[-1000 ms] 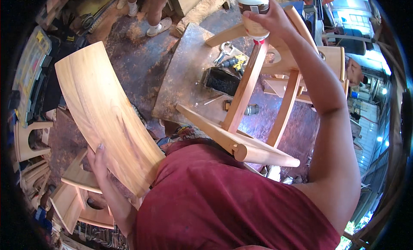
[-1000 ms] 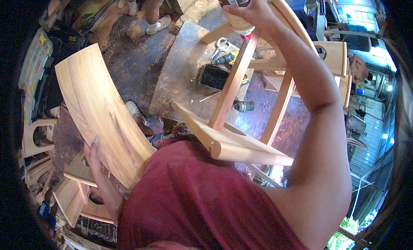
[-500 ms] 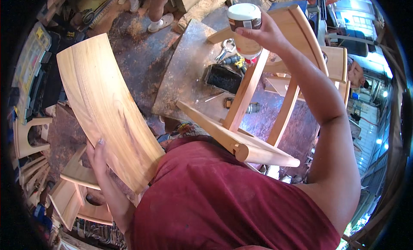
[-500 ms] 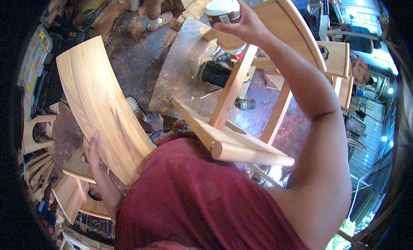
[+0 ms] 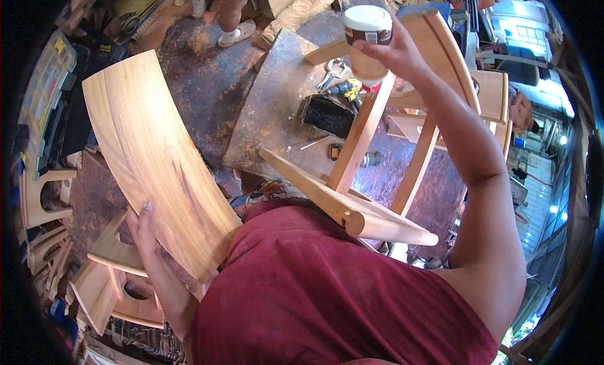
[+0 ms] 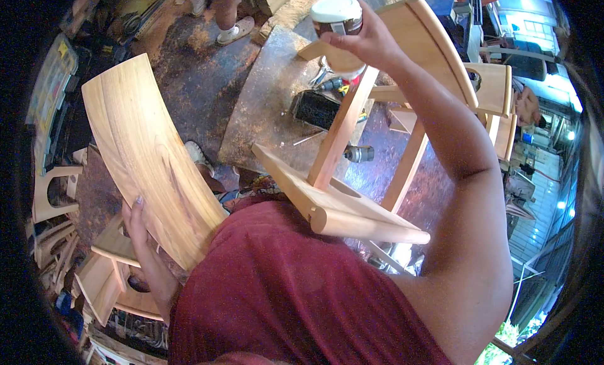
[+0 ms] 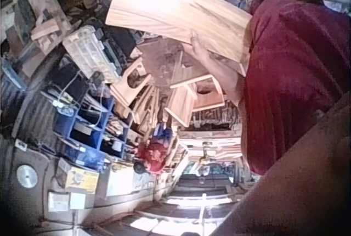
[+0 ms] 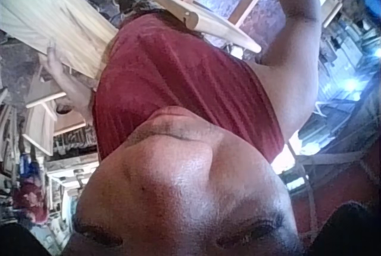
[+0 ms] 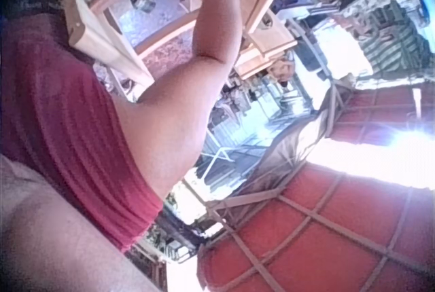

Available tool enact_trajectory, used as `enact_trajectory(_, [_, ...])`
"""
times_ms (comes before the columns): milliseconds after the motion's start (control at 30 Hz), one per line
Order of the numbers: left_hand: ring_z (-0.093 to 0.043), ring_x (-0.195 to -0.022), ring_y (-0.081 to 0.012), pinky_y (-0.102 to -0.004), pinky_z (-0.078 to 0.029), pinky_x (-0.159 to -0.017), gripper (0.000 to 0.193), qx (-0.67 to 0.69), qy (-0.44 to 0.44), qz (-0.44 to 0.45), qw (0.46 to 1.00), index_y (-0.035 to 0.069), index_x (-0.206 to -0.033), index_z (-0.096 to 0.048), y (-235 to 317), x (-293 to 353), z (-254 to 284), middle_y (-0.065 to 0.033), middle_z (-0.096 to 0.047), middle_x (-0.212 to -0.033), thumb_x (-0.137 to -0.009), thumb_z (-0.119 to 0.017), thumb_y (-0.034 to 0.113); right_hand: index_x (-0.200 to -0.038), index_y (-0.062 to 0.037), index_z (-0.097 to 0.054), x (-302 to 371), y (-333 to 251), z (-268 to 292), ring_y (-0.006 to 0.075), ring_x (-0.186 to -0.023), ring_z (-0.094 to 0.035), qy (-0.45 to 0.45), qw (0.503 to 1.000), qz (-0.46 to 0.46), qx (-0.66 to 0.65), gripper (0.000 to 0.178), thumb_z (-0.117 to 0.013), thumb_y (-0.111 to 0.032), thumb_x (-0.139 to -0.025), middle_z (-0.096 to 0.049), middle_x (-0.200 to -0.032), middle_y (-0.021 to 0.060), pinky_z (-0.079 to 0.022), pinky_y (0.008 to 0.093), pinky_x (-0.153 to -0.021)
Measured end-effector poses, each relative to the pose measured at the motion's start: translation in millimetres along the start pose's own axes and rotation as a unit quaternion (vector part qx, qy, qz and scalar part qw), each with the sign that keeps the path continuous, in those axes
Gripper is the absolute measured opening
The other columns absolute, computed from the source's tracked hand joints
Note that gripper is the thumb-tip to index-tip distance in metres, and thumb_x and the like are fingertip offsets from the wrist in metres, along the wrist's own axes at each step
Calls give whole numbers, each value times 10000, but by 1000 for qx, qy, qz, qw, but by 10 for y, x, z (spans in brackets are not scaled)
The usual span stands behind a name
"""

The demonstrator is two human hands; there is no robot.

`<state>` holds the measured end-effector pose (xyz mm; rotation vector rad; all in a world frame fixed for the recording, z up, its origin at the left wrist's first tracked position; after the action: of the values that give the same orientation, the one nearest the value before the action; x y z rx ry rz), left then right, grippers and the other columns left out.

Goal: The person applies glue to the joints of a wooden chair frame using a glue bottle, fits a wooden board onto the frame, and secures it in place with a clamp.

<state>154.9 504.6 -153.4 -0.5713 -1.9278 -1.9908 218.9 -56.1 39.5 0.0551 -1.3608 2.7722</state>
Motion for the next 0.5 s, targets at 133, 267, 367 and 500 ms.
enact_trajectory(133, [-477,-1087,-213,-307,-358,-949,512,1,-4,9,1000,-69,-1263,-395,-17,16,23,-152,-487,-1213,-823,-557,136,-1230,-9,-416,7,-98,-14,165,-1027,-558,-18,1000,-15,-15,647,-770,-220,-731,-585,-1107,98,-453,316,-890])
enact_trajectory(267, [-476,-1091,-210,-308,-354,-952,510,14,2,6,1000,-68,-1262,-398,-29,7,13,-151,-485,-1218,-824,-559,138,-1226,-9,-423,-35,-76,138,164,-1010,-570,23,999,-23,31,636,-769,-215,-733,-596,-1092,94,-457,313,-885])
enact_trajectory(367, [-477,-1086,-208,-305,-348,-954,513,9,-3,-4,1000,-67,-1262,-400,-58,-8,45,-147,-486,-1218,-823,-562,144,-1224,-6,-426,5,-256,52,166,-1002,-577,4,998,13,62,635,-769,-216,-732,-596,-1094,93,-460,312,-879])
enact_trajectory(500, [-476,-1088,-209,-305,-340,-960,512,-4,-6,-7,1000,-65,-1256,-410,-60,-10,53,-143,-492,-1216,-822,-568,155,-1233,-14,-426,-140,-211,237,162,-1042,-550,32,999,-20,36,651,-773,-237,-728,-582,-1113,87,-450,310,-886])
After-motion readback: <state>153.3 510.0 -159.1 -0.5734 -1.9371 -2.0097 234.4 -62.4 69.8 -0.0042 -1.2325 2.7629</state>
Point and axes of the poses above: each hand's wrist, its own x-axis away from the middle knuckle, its own z-axis out of the back of the hand, y = z × x, the point moved 9 cm from there along -x, towards the middle knuckle
